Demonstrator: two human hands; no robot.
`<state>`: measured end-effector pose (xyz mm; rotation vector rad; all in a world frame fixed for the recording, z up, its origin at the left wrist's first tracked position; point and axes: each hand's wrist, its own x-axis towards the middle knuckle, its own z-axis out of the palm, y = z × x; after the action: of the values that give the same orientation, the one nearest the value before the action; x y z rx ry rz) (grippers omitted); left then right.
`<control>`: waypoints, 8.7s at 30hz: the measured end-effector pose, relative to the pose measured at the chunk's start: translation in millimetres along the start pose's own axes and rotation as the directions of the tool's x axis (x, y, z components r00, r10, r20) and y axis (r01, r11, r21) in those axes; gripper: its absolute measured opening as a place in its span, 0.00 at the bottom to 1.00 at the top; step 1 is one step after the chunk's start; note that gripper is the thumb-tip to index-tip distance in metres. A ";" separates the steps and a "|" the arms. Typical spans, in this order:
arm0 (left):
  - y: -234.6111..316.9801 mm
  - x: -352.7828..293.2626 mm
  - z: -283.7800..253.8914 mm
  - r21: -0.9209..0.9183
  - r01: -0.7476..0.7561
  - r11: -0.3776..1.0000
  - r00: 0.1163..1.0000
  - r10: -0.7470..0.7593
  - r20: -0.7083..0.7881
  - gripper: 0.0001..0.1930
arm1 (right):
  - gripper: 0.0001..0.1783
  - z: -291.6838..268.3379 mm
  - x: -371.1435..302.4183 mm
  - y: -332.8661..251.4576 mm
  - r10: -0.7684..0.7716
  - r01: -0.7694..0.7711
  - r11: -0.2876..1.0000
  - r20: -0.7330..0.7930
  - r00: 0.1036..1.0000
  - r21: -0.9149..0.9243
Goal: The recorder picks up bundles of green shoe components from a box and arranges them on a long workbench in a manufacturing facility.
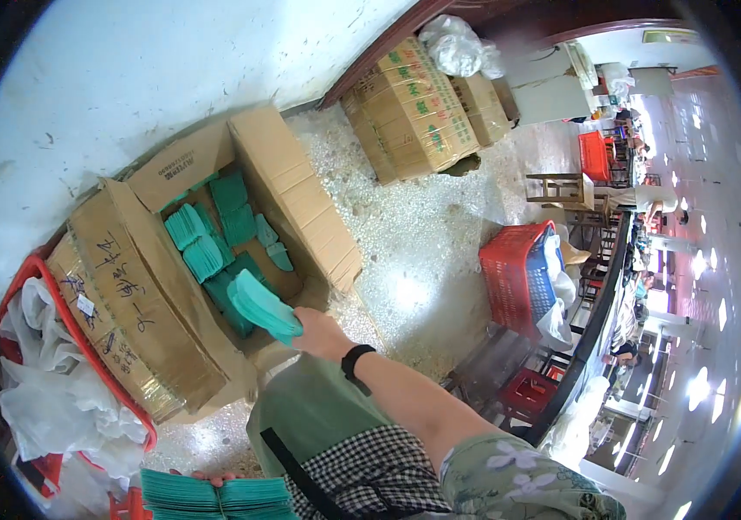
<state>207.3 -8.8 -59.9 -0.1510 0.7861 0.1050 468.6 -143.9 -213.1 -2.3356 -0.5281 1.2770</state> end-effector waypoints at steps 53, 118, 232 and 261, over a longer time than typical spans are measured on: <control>-113.7 -539.0 -313.7 -0.320 -0.626 -0.711 -0.349 0.623 -0.700 0.39 | 0.18 332.4 -120.8 -408.0 -0.178 0.857 -0.280 0.901 0.396 -0.432; 927.9 -1374.3 -909.8 -0.340 -0.586 -0.735 -0.172 0.524 -0.835 0.21 | 0.31 1517.2 -309.0 -1382.2 -0.203 0.862 0.074 0.839 0.505 -0.501; 870.1 -1883.7 -1458.9 0.374 -0.298 -0.878 -0.024 -0.384 -0.923 0.28 | 0.33 2431.1 -1331.1 -1222.1 0.976 0.933 0.203 0.143 -0.166 -0.299; 916.9 -1688.4 -1406.8 0.669 -0.006 -0.743 0.552 -0.560 -0.617 0.23 | 0.20 2468.7 -1302.9 -1212.6 0.956 0.980 0.088 0.292 -0.032 -0.180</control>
<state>-2095.1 584.5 72.4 1.4263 -0.0699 -1.7191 -2448.9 650.4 132.5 -0.1136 1.1905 -1.2405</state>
